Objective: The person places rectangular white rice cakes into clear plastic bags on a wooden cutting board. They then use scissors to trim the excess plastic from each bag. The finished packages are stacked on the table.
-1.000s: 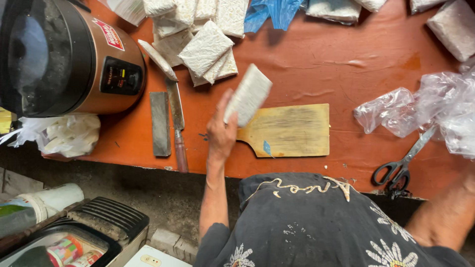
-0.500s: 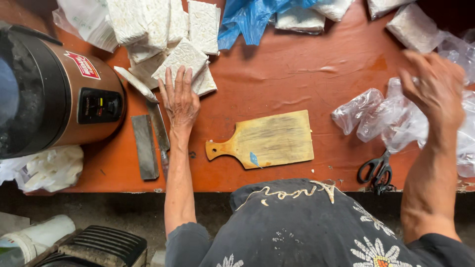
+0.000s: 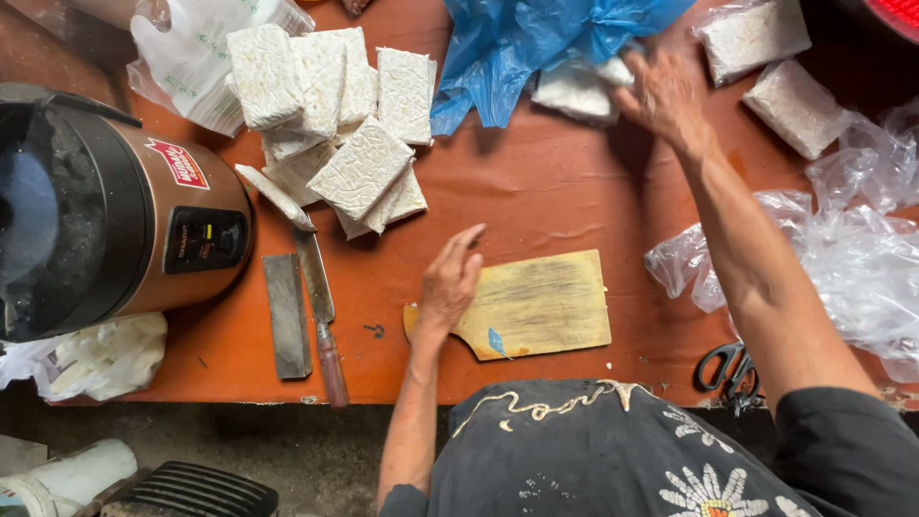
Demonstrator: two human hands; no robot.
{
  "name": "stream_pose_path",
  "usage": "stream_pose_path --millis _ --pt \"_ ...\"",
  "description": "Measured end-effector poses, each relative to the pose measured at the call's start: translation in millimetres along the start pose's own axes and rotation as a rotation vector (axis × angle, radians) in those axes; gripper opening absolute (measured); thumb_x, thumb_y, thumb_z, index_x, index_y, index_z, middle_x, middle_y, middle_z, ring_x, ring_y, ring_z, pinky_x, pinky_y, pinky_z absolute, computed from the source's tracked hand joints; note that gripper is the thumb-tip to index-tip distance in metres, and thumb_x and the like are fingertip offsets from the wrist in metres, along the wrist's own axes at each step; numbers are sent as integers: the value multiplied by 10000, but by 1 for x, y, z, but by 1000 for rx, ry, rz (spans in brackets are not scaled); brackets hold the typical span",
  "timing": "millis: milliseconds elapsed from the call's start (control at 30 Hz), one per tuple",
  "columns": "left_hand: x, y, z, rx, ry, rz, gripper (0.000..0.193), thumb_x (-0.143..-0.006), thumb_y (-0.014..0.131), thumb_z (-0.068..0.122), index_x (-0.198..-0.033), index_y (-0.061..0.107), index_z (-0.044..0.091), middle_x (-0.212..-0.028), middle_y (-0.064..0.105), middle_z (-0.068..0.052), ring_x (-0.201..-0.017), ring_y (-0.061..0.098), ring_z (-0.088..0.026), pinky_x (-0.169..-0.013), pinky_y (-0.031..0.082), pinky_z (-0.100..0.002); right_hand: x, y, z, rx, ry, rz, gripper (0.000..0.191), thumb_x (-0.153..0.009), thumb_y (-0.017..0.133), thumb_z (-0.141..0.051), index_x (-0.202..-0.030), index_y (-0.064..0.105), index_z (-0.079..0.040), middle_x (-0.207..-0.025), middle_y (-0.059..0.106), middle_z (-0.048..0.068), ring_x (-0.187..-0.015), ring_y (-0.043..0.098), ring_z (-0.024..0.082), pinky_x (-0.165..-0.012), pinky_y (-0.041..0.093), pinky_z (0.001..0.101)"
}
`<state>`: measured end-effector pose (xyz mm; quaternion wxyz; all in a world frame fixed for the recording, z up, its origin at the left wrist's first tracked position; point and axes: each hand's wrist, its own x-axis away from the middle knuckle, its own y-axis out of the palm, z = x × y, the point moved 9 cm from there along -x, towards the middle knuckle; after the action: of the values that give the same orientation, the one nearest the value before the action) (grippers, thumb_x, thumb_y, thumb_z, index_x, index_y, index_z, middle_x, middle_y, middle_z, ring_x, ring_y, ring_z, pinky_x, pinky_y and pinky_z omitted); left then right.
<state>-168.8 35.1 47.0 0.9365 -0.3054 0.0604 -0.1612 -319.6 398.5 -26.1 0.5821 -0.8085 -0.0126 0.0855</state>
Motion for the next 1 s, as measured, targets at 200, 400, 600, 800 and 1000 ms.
stream_pose_path --millis 200,400,600,800,1000 --pt "-21 129 -21 373 -64 -230 452 -1039 551 264 -1461 521 103 -1336 691 -132 -1238 679 -275 -1018 539 -373 121 20 -53 -110 135 20 618 -932 703 -233 -1510 524 -106 -1368 540 203 -1160 528 405 -953 457 551" --pt "-20 202 -36 1019 -360 -137 645 -1037 568 390 -1515 418 -16 -1432 547 -140 -1314 526 -235 -1088 451 -365 198 2 -147 -39 48 190 705 -855 781 -266 -1488 514 -105 -1459 467 203 -1208 517 368 -949 460 497" --pt "8 138 -25 1026 -237 8 611 -1063 560 372 -1516 441 -20 -1413 566 -115 -1294 523 -203 -1119 410 -354 222 -22 -187 -322 -15 237 684 -936 767 -297 -1513 462 -94 -1567 409 187 -1276 521 371 -1049 439 512" --pt "39 114 -15 485 -252 -193 603 -1018 537 403 -1511 445 70 -1203 686 -209 -1110 678 -320 -951 514 -411 201 -23 -178 -430 -98 194 397 -990 703 -206 -1342 598 -54 -1341 600 159 -1187 601 349 -1026 469 500" --pt "55 103 -1 380 -55 -269 557 -1047 580 397 -1500 480 89 -1242 695 -232 -1191 690 -368 -976 531 -413 201 28 -147 -943 123 -91 193 -1050 602 -201 -1087 712 -47 -947 716 20 -871 677 125 -737 541 274"
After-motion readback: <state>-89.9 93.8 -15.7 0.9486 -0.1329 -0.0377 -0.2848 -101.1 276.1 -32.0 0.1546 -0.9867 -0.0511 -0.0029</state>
